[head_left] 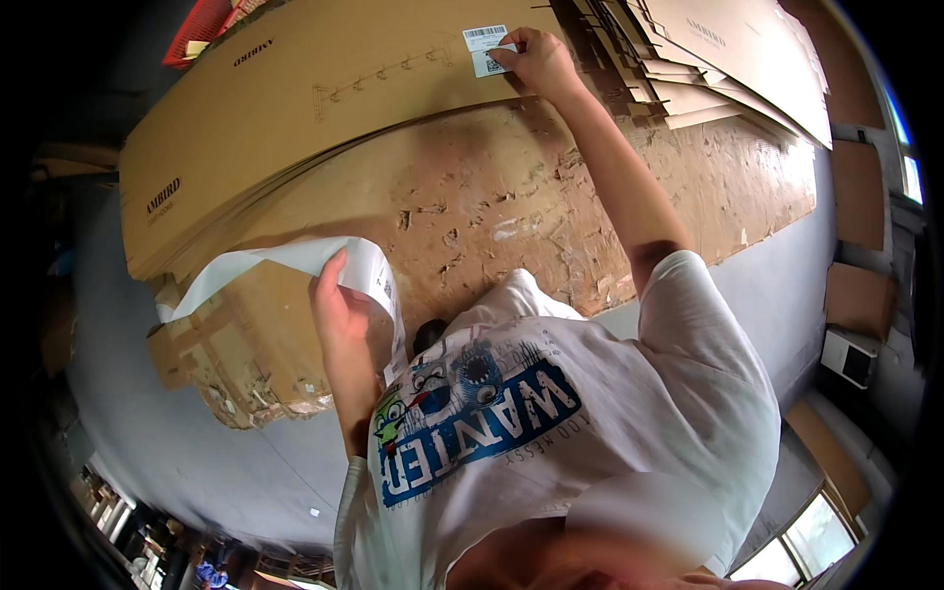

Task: The person stands at a workbench and repeatedly applies shipping labels to a stack of flat cardboard boxes. They peel each label from a continuous roll and press it onto the top surface of a box, then move the box to a side pile.

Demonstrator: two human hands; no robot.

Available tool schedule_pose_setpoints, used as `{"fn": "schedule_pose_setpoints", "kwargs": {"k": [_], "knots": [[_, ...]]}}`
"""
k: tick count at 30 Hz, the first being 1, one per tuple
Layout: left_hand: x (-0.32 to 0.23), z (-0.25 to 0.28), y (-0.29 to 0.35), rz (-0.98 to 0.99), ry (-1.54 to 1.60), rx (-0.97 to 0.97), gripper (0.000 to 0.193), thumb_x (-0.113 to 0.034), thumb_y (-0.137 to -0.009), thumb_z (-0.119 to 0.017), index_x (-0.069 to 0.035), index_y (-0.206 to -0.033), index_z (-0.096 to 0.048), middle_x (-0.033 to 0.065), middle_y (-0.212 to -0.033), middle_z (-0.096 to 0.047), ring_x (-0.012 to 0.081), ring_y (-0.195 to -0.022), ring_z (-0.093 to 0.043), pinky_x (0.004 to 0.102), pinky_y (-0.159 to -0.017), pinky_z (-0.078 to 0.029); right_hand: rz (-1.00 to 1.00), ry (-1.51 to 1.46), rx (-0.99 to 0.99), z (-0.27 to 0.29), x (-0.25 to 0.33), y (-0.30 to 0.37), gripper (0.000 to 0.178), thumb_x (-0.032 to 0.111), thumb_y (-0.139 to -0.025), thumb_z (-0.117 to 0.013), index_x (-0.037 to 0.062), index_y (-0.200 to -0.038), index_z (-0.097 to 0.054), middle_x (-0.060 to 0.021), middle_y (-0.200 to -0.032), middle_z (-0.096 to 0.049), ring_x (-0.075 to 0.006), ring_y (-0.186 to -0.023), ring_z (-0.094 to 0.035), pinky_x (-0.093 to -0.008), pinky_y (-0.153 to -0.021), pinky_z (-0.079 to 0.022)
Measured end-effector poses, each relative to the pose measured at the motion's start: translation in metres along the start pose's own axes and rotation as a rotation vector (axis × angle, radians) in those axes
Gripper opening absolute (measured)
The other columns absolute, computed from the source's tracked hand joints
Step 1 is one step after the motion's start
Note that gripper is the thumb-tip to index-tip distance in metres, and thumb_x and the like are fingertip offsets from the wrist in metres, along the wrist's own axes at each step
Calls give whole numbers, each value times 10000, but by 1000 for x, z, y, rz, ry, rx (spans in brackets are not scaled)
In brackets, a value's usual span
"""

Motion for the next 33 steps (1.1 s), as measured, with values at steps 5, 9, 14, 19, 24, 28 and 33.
{"fn": "schedule_pose_setpoints", "kwargs": {"k": [5,9,14,19,24,28,33], "knots": [[0,1,-12,4,-13,0,232,-79,-803,-623,20,-1008,-580,86,-921,-632,200,-808,-631,310,-662,-511,-27,136,4,-5,-4,-7,357,426,-735,-675,150,-962,-677,-82,-746,-661,-225,-752,-647,-345,-685,-506],[0,-2,-16,8,-17,8,230,-81,-805,-623,20,-1006,-580,84,-916,-632,196,-802,-630,305,-661,-509,-60,209,15,-6,1,-8,353,434,-733,-671,168,-965,-677,-82,-810,-672,-238,-832,-646,-354,-718,-512],[1,4,-23,32,-30,36,224,-80,-808,-619,19,-1005,-580,88,-927,-629,204,-821,-625,313,-691,-507,-83,208,56,-3,4,-6,367,446,-747,-658,164,-983,-665,-86,-852,-667,-249,-849,-638,-365,-745,-501],[4,11,-29,44,-2,50,223,-75,-811,-614,22,-1009,-575,95,-943,-625,212,-843,-619,321,-715,-509,-96,239,29,5,20,-4,325,292,-690,-692,56,-907,-640,-189,-837,-660,-331,-806,-648,-407,-714,-511],[7,12,-27,46,6,57,223,-62,-810,-608,32,-1008,-570,104,-958,-621,219,-873,-614,332,-744,-510,-111,220,58,10,28,0,213,219,-700,-630,70,-848,-666,-182,-761,-659,-325,-736,-651,-412,-679,-519],[8,10,-25,63,-10,46,231,-62,-807,-611,36,-1012,-567,107,-969,-620,223,-878,-615,332,-739,-513,108,429,-137,8,28,5,187,223,-737,-593,78,-828,-668,-171,-739,-652,-317,-708,-645,-413,-653,-509],[9,23,-18,29,-24,67,269,-79,-797,-628,42,-1028,-562,112,-988,-616,225,-890,-617,325,-742,-517,135,656,-170,11,16,28,715,543,-760,-629,88,-1280,-441,-126,-1270,-489,-331,-1117,-495,-475,-913,-390]]}}
Point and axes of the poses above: each hand's wrist, its own y-axis away from the middle knuckle, its own z-axis out of the back of the hand, x = y × z, the point moved 4 cm from there along -y, towards the middle knuckle
